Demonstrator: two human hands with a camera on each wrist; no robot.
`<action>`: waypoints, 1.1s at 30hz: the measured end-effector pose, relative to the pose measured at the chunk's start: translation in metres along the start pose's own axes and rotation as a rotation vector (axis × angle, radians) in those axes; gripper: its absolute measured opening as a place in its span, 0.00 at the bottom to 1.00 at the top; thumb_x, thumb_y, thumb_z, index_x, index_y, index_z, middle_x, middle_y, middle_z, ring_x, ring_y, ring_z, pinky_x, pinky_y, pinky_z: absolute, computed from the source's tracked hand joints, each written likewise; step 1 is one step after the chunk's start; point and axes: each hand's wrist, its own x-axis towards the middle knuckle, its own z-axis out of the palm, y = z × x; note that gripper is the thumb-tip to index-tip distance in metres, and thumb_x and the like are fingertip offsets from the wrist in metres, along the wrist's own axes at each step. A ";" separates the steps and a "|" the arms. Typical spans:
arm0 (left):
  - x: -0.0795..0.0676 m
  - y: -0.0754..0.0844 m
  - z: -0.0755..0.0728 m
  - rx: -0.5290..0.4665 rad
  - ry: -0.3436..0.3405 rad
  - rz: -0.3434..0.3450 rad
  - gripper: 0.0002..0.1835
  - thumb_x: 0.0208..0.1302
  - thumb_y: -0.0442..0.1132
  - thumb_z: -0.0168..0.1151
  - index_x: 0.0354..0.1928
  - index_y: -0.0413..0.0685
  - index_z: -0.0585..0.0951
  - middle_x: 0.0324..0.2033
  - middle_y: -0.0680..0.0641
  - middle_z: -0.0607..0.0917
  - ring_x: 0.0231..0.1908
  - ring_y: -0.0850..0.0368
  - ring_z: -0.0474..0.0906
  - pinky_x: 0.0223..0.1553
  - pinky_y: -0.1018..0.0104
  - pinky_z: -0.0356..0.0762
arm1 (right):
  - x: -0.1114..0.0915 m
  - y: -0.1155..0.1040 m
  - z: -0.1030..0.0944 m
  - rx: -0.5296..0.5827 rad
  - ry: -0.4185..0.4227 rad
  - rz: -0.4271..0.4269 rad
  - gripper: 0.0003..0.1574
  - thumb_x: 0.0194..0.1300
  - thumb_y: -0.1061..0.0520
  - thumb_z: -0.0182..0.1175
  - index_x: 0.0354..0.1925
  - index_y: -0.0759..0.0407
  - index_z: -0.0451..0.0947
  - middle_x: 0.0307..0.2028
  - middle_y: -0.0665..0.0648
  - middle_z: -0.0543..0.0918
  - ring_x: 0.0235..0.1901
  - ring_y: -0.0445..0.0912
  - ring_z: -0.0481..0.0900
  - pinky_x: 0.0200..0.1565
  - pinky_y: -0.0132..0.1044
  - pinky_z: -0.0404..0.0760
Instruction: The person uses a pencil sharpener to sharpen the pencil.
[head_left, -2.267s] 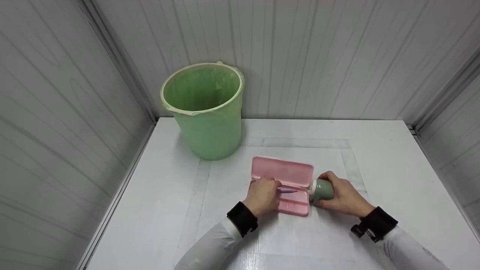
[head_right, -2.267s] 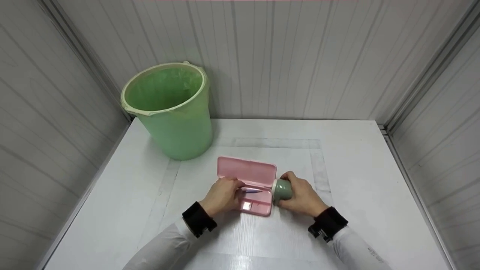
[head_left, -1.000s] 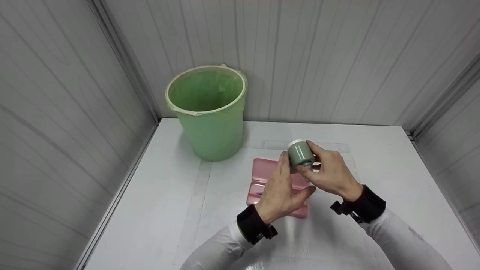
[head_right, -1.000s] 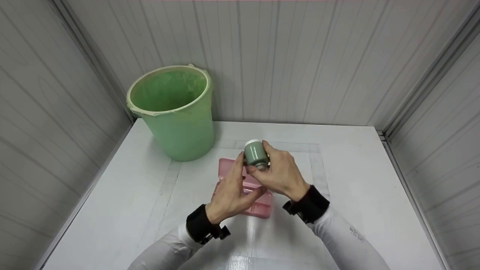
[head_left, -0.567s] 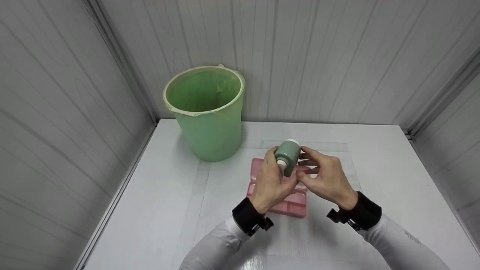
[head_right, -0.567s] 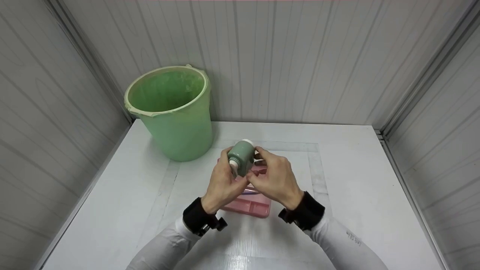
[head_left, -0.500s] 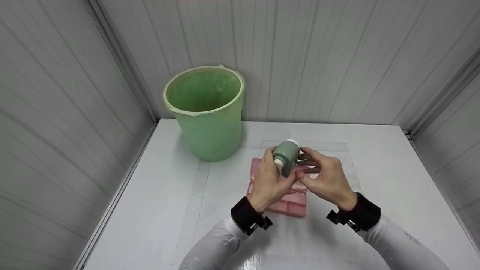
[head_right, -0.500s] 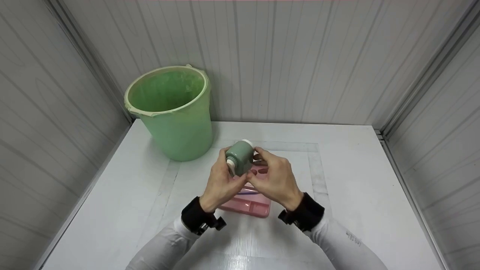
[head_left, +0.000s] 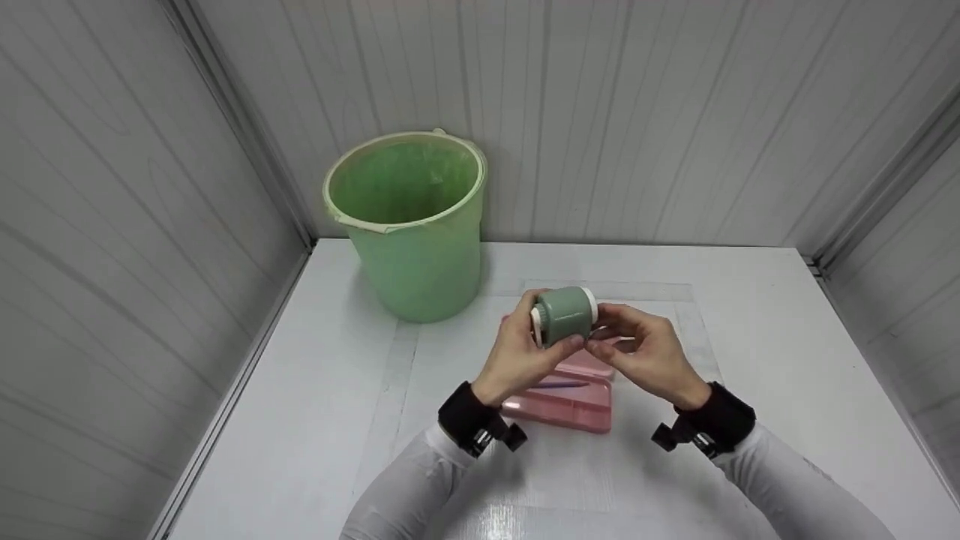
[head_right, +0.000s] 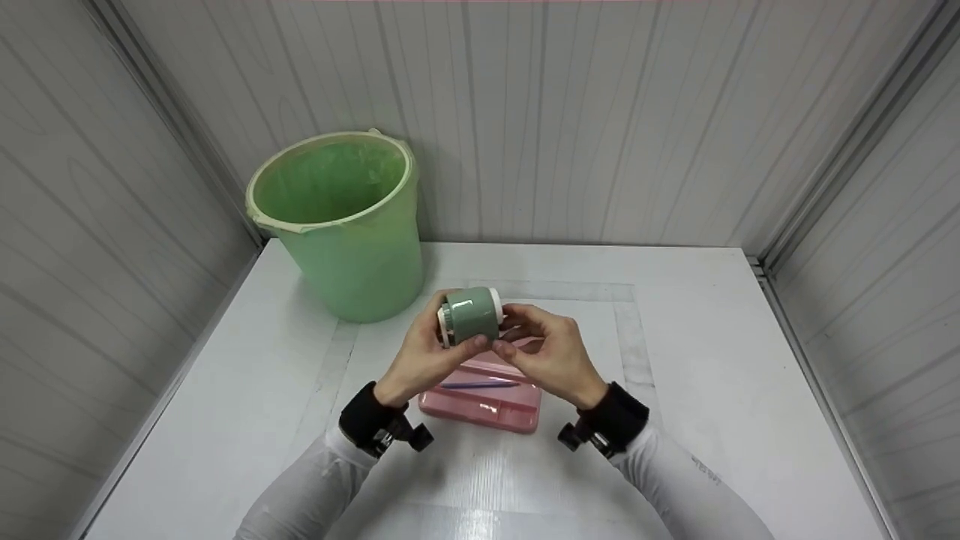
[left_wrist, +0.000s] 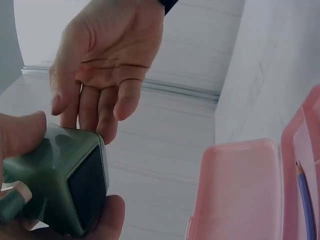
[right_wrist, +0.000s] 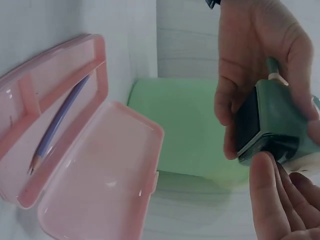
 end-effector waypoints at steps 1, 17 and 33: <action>0.000 0.000 -0.002 -0.015 -0.023 -0.009 0.36 0.68 0.42 0.80 0.73 0.44 0.74 0.63 0.38 0.89 0.58 0.51 0.89 0.54 0.61 0.90 | 0.001 0.002 0.000 0.002 -0.011 0.009 0.27 0.68 0.71 0.74 0.65 0.70 0.85 0.48 0.61 0.96 0.44 0.36 0.94 0.42 0.32 0.92; 0.004 -0.005 -0.023 -0.007 -0.260 0.037 0.41 0.52 0.38 0.91 0.67 0.49 0.79 0.56 0.45 0.91 0.51 0.62 0.86 0.55 0.62 0.85 | 0.008 0.022 0.005 0.056 -0.161 -0.181 0.23 0.56 0.69 0.82 0.51 0.61 0.93 0.42 0.50 0.94 0.39 0.37 0.93 0.40 0.38 0.93; 0.000 -0.004 -0.019 -0.036 -0.205 0.015 0.38 0.53 0.34 0.88 0.67 0.46 0.82 0.55 0.43 0.92 0.49 0.60 0.87 0.54 0.62 0.87 | 0.012 0.031 0.001 0.100 -0.168 -0.196 0.26 0.52 0.74 0.82 0.51 0.66 0.93 0.41 0.46 0.94 0.36 0.38 0.93 0.38 0.37 0.93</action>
